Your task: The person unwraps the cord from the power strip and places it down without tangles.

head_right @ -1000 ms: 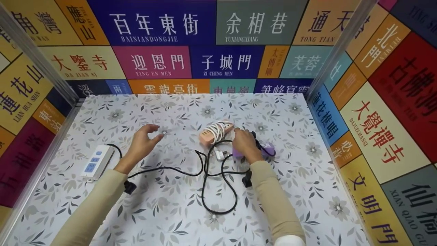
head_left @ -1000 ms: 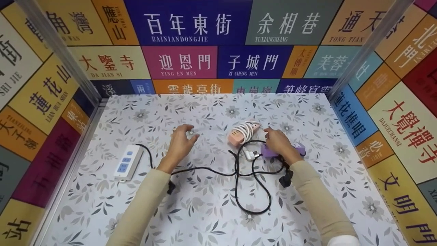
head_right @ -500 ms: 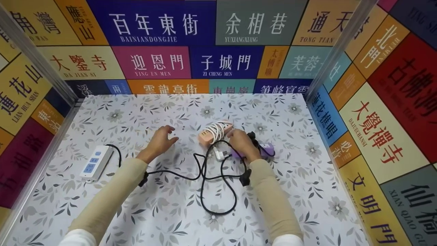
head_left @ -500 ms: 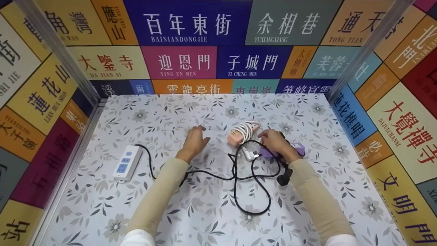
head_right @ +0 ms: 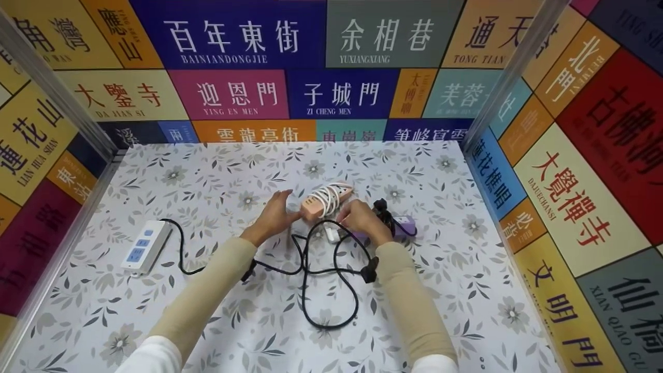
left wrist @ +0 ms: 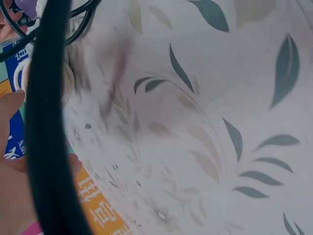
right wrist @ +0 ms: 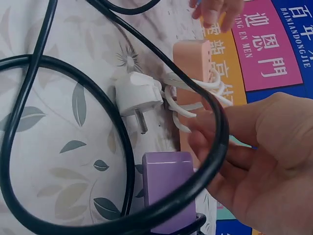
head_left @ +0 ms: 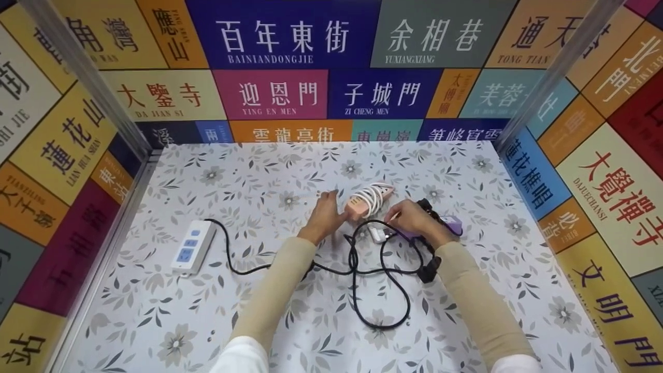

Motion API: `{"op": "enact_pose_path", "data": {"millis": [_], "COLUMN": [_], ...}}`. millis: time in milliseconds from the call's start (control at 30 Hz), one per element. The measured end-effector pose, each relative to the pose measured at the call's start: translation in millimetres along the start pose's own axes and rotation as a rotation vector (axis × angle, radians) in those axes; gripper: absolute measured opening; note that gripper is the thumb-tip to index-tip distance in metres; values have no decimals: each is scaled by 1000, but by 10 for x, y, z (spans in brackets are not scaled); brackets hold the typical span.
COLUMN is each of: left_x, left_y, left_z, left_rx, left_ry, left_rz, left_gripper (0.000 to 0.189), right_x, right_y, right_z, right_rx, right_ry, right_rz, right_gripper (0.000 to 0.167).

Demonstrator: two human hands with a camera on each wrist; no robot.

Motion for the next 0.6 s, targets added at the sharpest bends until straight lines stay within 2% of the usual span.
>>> {"op": "enact_pose_path", "data": {"millis": [100, 200, 300, 433, 600], "left_x": [75, 137, 188, 233, 287], "left_y": [-57, -114, -153, -185, -251], "left_z": [18, 20, 46, 107, 145], "left_rx": [6, 12, -5, -39, 0], "left_ry": [45, 81, 106, 93, 38], "left_rz": [-14, -36, -54, -27, 27], "left_gripper": [70, 77, 83, 73, 51], "right_x": [33, 85, 128, 176, 231], "right_y": [40, 62, 60, 22, -42], "right_z": [5, 14, 45, 86, 105], "right_rx": [-37, -40, -19, -14, -12], "right_ry": [-24, -21, -16, 3, 39], "right_rz": [-60, -84, -107, -175, -256], "right_gripper": [10, 7, 16, 38, 43]}}
Point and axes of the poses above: each hand's wrist, its own z-axis towards the middle knuckle, its own x-axis out of the palm, y = z × x, the point moved 6 cm from there along z, towards the middle knuckle, and after that the axes turned 1 degree about z, right-handed, at the moved point
